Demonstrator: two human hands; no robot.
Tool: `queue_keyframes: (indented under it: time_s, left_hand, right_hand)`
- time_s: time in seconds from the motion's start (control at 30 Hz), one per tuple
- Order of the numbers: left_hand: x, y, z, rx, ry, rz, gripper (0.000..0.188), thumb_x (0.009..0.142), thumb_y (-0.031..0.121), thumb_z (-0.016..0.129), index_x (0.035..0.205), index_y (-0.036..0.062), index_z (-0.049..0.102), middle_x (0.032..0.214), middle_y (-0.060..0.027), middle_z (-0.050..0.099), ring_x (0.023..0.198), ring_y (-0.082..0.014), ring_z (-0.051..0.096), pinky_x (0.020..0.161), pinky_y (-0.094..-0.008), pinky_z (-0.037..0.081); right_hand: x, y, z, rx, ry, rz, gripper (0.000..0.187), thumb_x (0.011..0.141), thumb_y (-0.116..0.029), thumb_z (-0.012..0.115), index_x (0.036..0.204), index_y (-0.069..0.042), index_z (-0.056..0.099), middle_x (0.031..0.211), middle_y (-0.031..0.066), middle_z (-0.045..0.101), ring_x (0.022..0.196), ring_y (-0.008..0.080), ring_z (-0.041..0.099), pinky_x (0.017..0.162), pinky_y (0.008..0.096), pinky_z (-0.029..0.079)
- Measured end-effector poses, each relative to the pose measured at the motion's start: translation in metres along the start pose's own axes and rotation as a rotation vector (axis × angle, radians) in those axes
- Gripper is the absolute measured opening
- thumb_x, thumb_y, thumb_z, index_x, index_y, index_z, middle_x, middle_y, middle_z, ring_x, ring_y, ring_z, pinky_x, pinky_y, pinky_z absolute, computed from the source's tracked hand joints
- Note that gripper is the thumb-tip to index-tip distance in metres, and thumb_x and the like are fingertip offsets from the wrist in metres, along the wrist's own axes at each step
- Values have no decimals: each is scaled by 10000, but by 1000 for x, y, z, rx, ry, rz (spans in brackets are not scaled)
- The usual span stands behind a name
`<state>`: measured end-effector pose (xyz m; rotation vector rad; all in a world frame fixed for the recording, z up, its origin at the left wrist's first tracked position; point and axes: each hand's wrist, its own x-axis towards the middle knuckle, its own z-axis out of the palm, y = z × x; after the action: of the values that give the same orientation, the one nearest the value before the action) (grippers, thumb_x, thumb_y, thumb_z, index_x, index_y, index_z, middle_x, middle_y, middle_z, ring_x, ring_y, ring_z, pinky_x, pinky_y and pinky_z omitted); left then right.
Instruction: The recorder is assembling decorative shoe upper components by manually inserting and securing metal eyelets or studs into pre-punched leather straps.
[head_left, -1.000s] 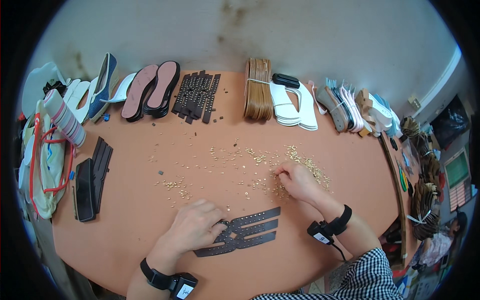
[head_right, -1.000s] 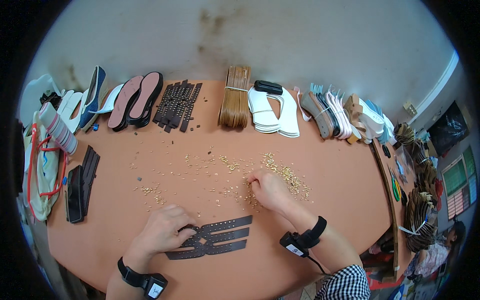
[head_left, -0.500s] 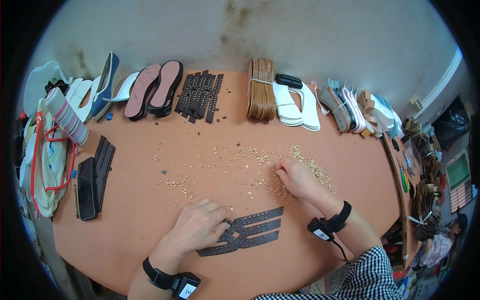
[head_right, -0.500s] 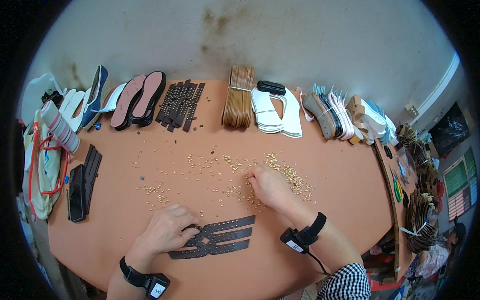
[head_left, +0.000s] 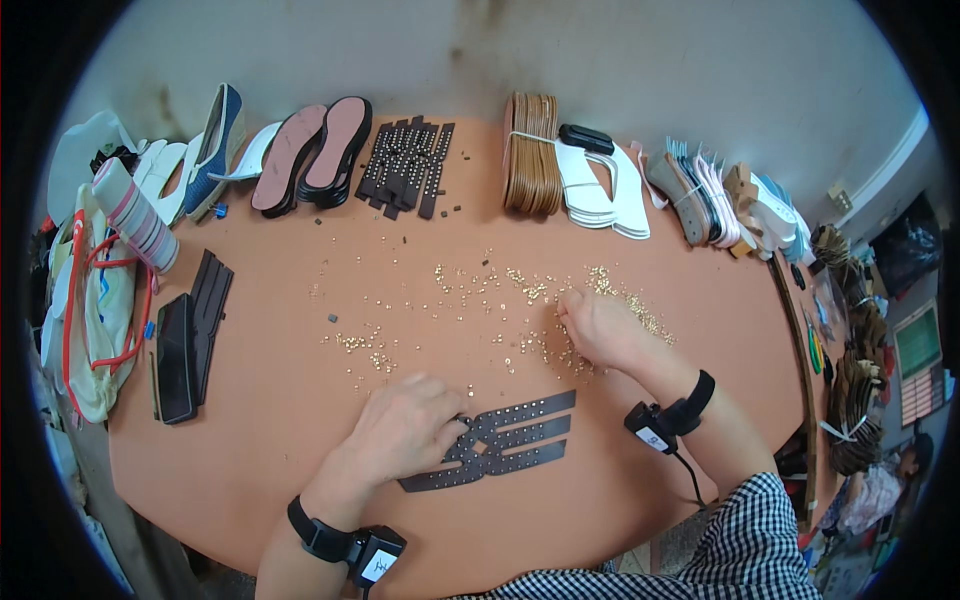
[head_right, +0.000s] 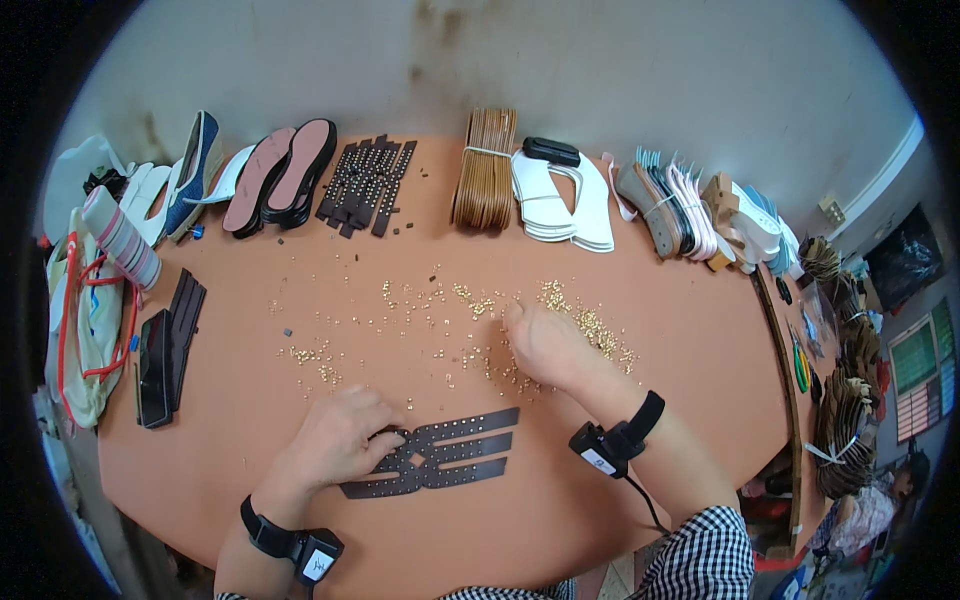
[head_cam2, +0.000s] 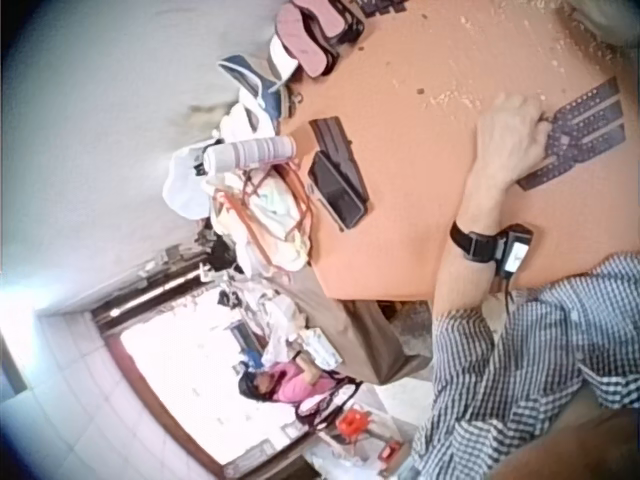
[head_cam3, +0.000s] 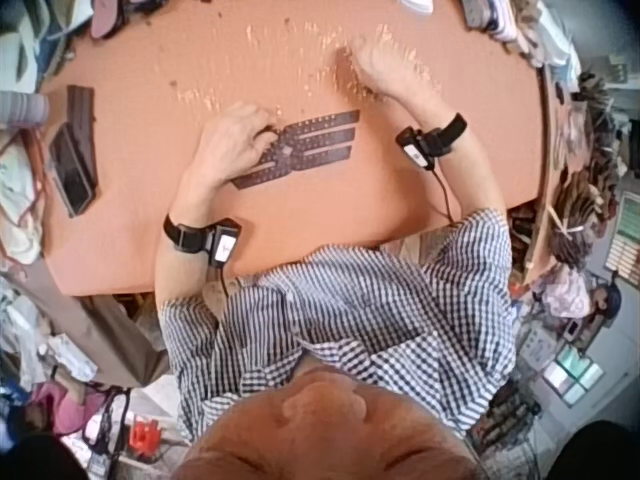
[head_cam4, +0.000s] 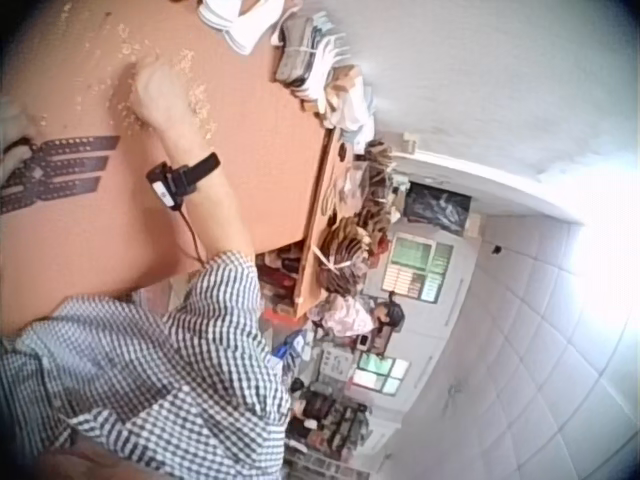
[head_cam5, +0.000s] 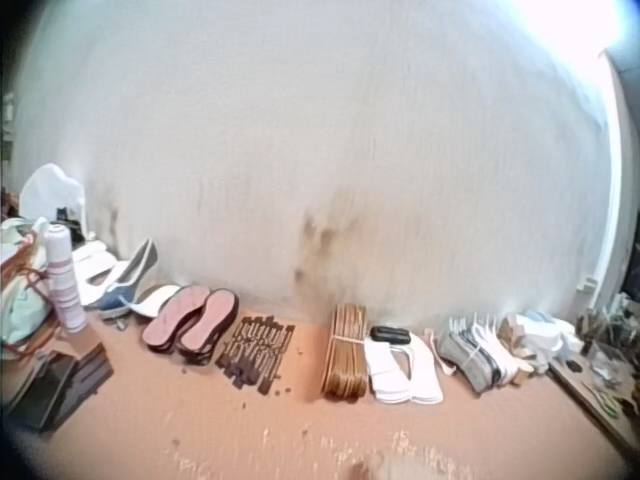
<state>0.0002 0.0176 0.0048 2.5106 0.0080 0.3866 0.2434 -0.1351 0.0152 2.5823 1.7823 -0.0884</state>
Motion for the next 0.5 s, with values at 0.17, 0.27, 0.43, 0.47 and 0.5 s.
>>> queue_keyframes:
  time_s: [0.17,0.27,0.43,0.47,0.5]
  left_hand:
    - [-1,0,0,-4,35,23,136,663,133,687,778,89,627,711,-52,577,692,-242,561,602,-346,469]
    - [-3,0,-1,-1,45,16,140,663,134,687,779,86,626,704,-53,569,686,-244,558,598,-349,467]
    - [-2,-3,3,1,35,22,147,663,146,685,779,80,624,699,-58,557,690,-247,555,596,-354,465]
    - [-2,-3,2,1,37,21,148,663,148,684,780,79,625,703,-59,558,693,-247,555,597,-353,465]
    - [-2,-2,2,2,38,20,149,664,150,684,781,79,626,707,-60,560,696,-248,555,598,-353,465]
  right_hand:
    - [-3,-7,-2,-36,16,32,119,774,-62,465,833,41,461,761,237,582,677,386,597,608,454,487]
    - [-17,-24,-6,139,47,20,104,802,-71,455,842,25,457,764,220,584,684,380,591,609,457,474]
    - [-61,-68,-11,377,26,-36,90,845,-79,494,900,-20,453,790,181,557,685,383,561,603,454,452]
    - [-65,-72,-7,386,13,-35,89,844,-75,495,900,-20,452,788,178,555,687,381,561,602,452,453]
    - [-68,-75,-4,396,-1,-35,88,844,-70,496,901,-19,452,786,175,553,688,379,561,601,449,453]
